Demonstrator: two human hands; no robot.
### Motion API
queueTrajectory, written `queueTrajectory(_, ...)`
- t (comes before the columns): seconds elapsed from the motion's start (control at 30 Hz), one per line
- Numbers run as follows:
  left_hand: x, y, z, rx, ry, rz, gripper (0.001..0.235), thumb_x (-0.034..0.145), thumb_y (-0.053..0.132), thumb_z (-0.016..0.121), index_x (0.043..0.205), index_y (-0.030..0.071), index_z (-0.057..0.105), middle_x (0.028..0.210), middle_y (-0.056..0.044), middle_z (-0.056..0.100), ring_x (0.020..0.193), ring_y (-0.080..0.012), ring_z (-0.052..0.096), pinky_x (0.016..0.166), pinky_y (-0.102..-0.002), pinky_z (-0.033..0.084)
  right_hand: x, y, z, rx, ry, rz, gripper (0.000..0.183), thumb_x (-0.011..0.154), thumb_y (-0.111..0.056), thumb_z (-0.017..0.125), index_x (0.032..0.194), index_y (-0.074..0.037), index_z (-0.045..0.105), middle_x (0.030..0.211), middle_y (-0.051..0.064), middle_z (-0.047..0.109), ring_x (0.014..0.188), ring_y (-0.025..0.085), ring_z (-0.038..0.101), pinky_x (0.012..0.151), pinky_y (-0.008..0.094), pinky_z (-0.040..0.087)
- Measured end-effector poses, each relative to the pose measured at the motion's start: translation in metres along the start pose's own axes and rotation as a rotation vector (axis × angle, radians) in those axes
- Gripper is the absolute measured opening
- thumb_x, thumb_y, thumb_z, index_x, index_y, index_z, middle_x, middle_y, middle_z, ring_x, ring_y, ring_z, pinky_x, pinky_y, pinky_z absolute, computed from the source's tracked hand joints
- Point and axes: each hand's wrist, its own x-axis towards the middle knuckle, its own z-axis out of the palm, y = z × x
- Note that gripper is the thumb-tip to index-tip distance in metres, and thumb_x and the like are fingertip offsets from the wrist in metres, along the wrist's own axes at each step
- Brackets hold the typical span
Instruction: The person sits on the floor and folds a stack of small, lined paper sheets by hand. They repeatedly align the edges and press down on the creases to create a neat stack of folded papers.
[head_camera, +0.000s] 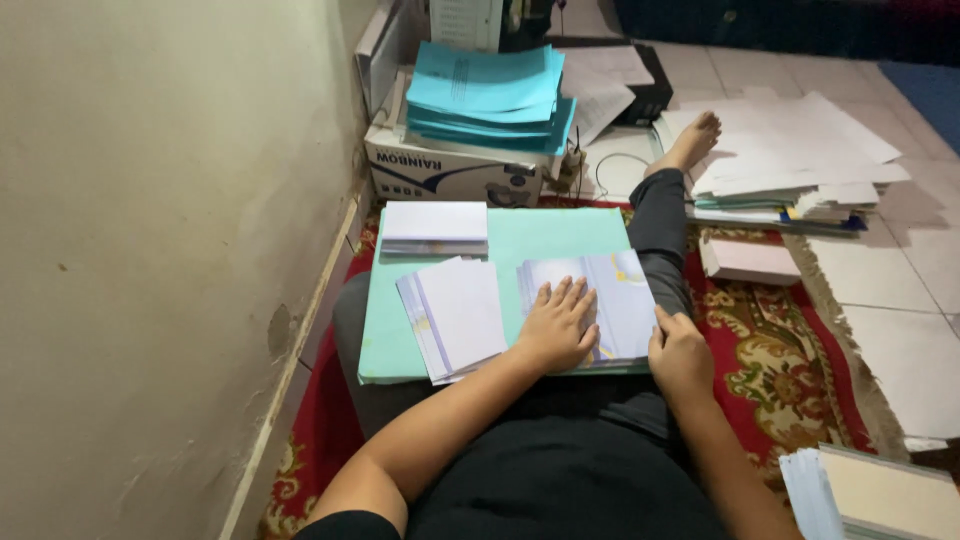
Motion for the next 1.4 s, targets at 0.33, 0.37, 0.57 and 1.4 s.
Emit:
queueTrajectory(0.33,0.002,-0.01,0.021,0.011,0.102,0.021,0.063,0.095,0.042,0.046,0.149,0.008,0.051,0.153,-0.021,0.05,0.146,-0.0376,0.043,0.118,-0.056,0.027,0.001,-0.032,-0.02,0.886,-0.276,-0.096,0.066,0.103,-0.048,0.029,0.151,-0.011,0.055,0.144,0.019,0.061,0.139,0.035,0.05,0.114,0.049,0.039)
queueTrajectory(0.37,0.005,-0.013,0.024,-0.005,0.115,0.031,0.063,0.094,0.041,0.048,0.148,0.007,0.052,0.153,-0.021,0.051,0.146,-0.0376,0.044,0.118,-0.056,0.027,0.002,-0.028,-0.008,1.038,-0.335,-0.204,0.088,0.103,-0.064,0.01,0.153,-0.006,0.052,0.148,0.018,0.059,0.143,0.033,0.047,0.116,0.047,0.036)
queueTrajectory(0.57,0.015,-0.027,0.045,-0.575,0.639,0.112,0.059,0.102,0.024,0.045,0.151,-0.008,0.039,0.136,-0.035,0.054,0.129,-0.0509,0.05,0.113,-0.054,0.036,0.014,-0.05,0.012,0.531,-0.268,-0.441,0.048,0.099,-0.016,0.06,0.143,0.002,0.059,0.138,0.034,0.059,0.132,0.052,0.051,0.113,0.059,0.039)
queueTrajectory(1.4,0.007,-0.016,0.056,0.112,0.309,-0.057,0.064,0.092,0.042,0.05,0.143,0.004,0.056,0.148,-0.021,0.055,0.141,-0.0411,0.049,0.114,-0.062,0.032,0.025,-0.013,0.052,0.086,-0.514,-0.465,0.075,0.089,-0.004,0.042,0.163,-0.012,0.035,0.167,0.017,0.035,0.151,0.038,0.034,0.119,0.057,0.028)
